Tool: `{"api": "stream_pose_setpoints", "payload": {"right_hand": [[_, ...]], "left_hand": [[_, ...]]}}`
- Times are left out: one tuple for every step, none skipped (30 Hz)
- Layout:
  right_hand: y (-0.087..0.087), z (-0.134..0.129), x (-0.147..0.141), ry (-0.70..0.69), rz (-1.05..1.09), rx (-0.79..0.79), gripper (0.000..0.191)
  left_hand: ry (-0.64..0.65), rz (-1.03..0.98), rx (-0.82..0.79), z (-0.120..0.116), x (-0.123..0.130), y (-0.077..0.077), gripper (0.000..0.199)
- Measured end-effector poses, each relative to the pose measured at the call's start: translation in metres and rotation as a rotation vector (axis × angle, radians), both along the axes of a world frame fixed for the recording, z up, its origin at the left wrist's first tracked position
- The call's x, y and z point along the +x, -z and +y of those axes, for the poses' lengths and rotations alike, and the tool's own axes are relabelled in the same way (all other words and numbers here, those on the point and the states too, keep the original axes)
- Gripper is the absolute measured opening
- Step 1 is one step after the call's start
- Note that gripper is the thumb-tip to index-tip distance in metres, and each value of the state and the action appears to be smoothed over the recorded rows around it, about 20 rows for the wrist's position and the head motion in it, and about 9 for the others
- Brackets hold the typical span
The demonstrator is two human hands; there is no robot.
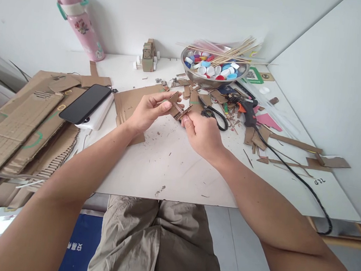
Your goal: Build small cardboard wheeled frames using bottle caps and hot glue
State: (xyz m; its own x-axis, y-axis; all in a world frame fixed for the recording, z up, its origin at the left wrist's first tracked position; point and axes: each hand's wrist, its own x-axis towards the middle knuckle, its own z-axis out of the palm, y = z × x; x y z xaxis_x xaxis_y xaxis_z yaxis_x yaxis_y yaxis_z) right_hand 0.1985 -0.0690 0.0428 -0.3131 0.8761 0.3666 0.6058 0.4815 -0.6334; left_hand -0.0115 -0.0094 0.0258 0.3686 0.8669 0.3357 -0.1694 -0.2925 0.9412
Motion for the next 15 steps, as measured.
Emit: {"api": "stream_pose_setpoints", "payload": {"right_hand": [[-0.001,0.000,0.000,-0.005,-0.007,-0.002,0.038],[-0.001,0.000,0.000,-0.011,-0.014,-0.004,0.037],[-0.002,0.000,0.001,-0.014,-0.019,-0.006,0.037],[-0.002,-0.001,0.001,-0.014,-0.022,-0.004,0.036],[-0.002,-0.001,0.001,-0.011,-0.024,-0.001,0.035],[-0.002,-0.001,0.000,-0.006,-0.027,0.003,0.034],[-0.001,-0.001,0.000,-0.001,-0.031,0.008,0.034],[0.000,-0.001,0.000,0.002,-0.037,0.013,0.034],[0.001,0.000,0.000,0.003,-0.046,0.018,0.034],[0.003,0.000,-0.001,0.002,-0.057,0.023,0.034],[0.004,0.001,-0.001,0.001,-0.069,0.027,0.034],[0.006,0.001,0.000,0.002,-0.081,0.030,0.034],[0.007,0.002,0.000,0.006,-0.091,0.029,0.034],[0.008,0.003,0.000,0.012,-0.097,0.025,0.034],[0.009,0.004,0.001,0.020,-0.096,0.019,0.033]], "left_hand": [[-0.001,-0.001,-0.001,0.000,0.000,0.000,0.073],[0.000,-0.003,-0.002,-0.001,0.000,0.000,0.072],[0.005,-0.005,-0.004,-0.001,0.000,-0.001,0.072],[0.014,-0.006,-0.006,-0.001,0.001,-0.001,0.072],[0.024,-0.006,-0.009,-0.002,0.001,-0.001,0.072],[0.033,-0.004,-0.011,-0.002,0.000,-0.001,0.071],[0.039,0.000,-0.013,-0.002,0.000,-0.001,0.071],[0.041,0.006,-0.015,-0.002,0.000,-0.001,0.070],[0.039,0.013,-0.018,-0.002,0.000,0.000,0.070],[0.035,0.020,-0.023,-0.001,0.000,0.000,0.070],[0.032,0.025,-0.030,-0.001,0.001,0.001,0.071],[0.029,0.026,-0.037,-0.001,0.001,0.003,0.072],[0.023,0.023,-0.041,-0.001,0.002,0.004,0.073],[0.015,0.018,-0.041,0.000,0.002,0.005,0.073],[0.005,0.010,-0.038,0.000,0.003,0.006,0.073]]}}
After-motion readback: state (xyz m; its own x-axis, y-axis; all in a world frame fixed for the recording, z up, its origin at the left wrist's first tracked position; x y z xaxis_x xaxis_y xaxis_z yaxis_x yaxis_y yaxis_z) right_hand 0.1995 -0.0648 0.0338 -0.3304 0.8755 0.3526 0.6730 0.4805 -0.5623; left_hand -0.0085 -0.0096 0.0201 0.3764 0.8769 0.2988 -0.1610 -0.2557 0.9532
